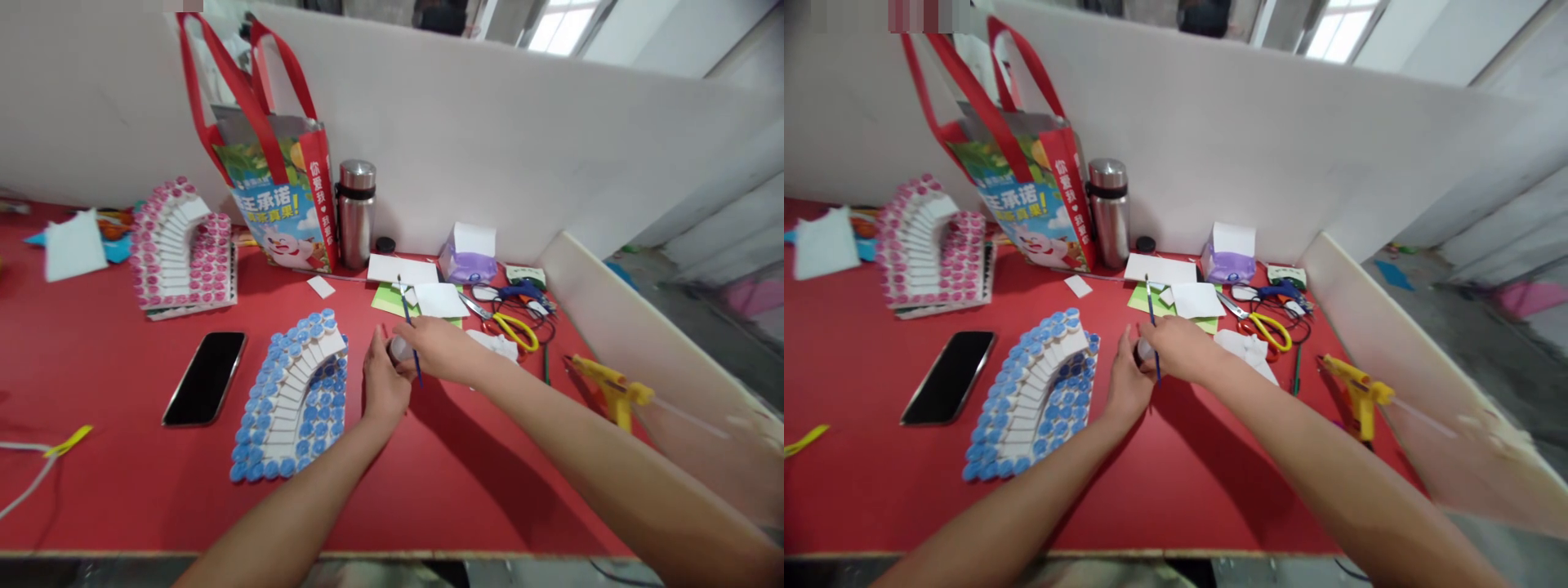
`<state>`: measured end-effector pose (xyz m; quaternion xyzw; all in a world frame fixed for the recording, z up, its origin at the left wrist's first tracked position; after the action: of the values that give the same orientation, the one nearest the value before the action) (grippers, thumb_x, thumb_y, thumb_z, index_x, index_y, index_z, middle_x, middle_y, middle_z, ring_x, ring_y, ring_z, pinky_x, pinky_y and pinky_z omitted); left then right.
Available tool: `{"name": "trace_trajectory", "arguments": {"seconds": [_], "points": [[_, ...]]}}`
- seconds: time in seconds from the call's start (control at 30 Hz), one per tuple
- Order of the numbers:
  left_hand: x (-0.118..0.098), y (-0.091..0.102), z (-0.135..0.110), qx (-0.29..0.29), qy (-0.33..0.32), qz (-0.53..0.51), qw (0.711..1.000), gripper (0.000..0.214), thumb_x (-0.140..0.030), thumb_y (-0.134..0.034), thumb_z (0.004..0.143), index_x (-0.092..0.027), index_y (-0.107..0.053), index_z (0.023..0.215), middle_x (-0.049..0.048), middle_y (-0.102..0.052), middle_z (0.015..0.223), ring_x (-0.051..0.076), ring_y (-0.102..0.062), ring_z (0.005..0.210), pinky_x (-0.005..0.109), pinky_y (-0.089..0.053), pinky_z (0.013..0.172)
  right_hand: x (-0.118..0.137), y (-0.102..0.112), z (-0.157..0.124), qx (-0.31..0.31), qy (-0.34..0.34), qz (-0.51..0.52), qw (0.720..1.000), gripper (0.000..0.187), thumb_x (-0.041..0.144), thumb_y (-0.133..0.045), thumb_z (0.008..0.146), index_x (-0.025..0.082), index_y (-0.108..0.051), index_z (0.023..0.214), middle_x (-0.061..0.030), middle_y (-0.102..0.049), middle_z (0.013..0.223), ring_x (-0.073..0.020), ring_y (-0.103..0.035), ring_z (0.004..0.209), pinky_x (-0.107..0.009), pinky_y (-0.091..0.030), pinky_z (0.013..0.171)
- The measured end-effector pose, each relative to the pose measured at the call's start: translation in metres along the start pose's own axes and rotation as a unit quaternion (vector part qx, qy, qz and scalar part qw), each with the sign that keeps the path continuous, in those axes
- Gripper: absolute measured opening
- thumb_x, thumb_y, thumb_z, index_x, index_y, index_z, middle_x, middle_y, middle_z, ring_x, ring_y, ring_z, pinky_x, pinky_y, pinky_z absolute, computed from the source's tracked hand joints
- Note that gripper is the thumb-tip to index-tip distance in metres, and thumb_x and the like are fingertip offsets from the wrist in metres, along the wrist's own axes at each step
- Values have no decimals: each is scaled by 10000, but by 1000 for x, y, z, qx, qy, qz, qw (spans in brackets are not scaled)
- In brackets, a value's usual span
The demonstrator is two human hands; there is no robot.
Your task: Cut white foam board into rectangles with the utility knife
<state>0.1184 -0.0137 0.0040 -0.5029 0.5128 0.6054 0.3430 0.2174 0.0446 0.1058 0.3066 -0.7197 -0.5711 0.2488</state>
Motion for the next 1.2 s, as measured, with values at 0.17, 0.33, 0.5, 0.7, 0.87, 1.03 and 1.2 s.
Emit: {"name": "trace_trajectory", "arguments": {"seconds": [0.17, 0.33, 0.5, 0.7, 0.87, 1.03, 1.2], "points": [[4, -2, 0, -8, 2, -33, 999, 943, -69, -751, 693, -207, -329, 1525, 119, -667, 1222, 279, -617, 1169, 442, -464, 1051, 2, 9, 1, 11, -46, 9, 999, 535, 442, -750, 823, 94, -603, 1202, -153, -688, 1030, -290, -678, 928, -305, -440, 711], [2, -4, 3, -11, 14, -31, 999, 1018, -79, -818, 649, -191, -318, 1528, 145, -636, 1299, 327, -553, 1284, 491, -406, 1102, -10, 23, -17, 0, -47, 34, 998, 457, 291, -680, 894, 155, -562, 1313, -137, -689, 1163, -277, -671, 1039, -287, -435, 757], [1, 9, -11, 19, -1, -45, 999, 1020, -51, -777, 670, -193, -267, 1543, 166, -491, 1493, 311, -430, 1421, 481, -331, 1181, -4, 26, -41, -104, -119, -16, 987, 347, 189, -356, 1028, 138, -534, 1322, -129, -717, 1041, -259, -683, 926, -308, -411, 714], [-6, 32, -49, 4, -43, -58, 997, 645, -128, -623, 821, -209, -408, 1423, 131, -463, 1499, 257, -435, 1410, 448, -337, 1187, 10, -2, -68, 12, -219, -73, 973, 407, 21, -410, 869, 95, -548, 1244, -143, -686, 941, -266, -692, 816, -310, -378, 604], [-3, 13, -41, 3, 6, -22, 1000, 702, -71, -666, 750, -167, -419, 1400, 168, -522, 1446, 294, -486, 1364, 466, -364, 1158, 0, -34, -75, 100, -204, -73, 971, 366, 16, -379, 899, 107, -563, 1202, -169, -661, 1016, -278, -702, 889, -313, -446, 661], [-1, -7, -23, -35, -8, 40, 999, 798, -72, -720, 739, -164, -382, 1456, 186, -478, 1508, 324, -409, 1436, 476, -328, 1183, -9, -36, -69, 110, -201, -82, 970, 362, 29, -348, 937, 98, -565, 1219, -195, -639, 1087, -289, -694, 983, -340, -507, 753], [-3, -10, -9, -47, 5, 100, 994, 847, -119, -793, 716, -140, -385, 1458, 206, -512, 1477, 365, -444, 1403, 506, -336, 1162, 4, -34, -68, 121, -230, -77, 963, 378, 61, -319, 969, 83, -564, 1255, -231, -646, 1107, -319, -712, 989, -383, -545, 753]]}}
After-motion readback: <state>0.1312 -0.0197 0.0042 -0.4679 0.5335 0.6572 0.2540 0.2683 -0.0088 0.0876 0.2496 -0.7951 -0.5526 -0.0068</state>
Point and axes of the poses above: each hand's wrist, its own z-axis towards the middle knuckle, its own y-axis out of the back of the hand, x = y × z, the point moved 1 cm from there along z, towards the middle knuckle
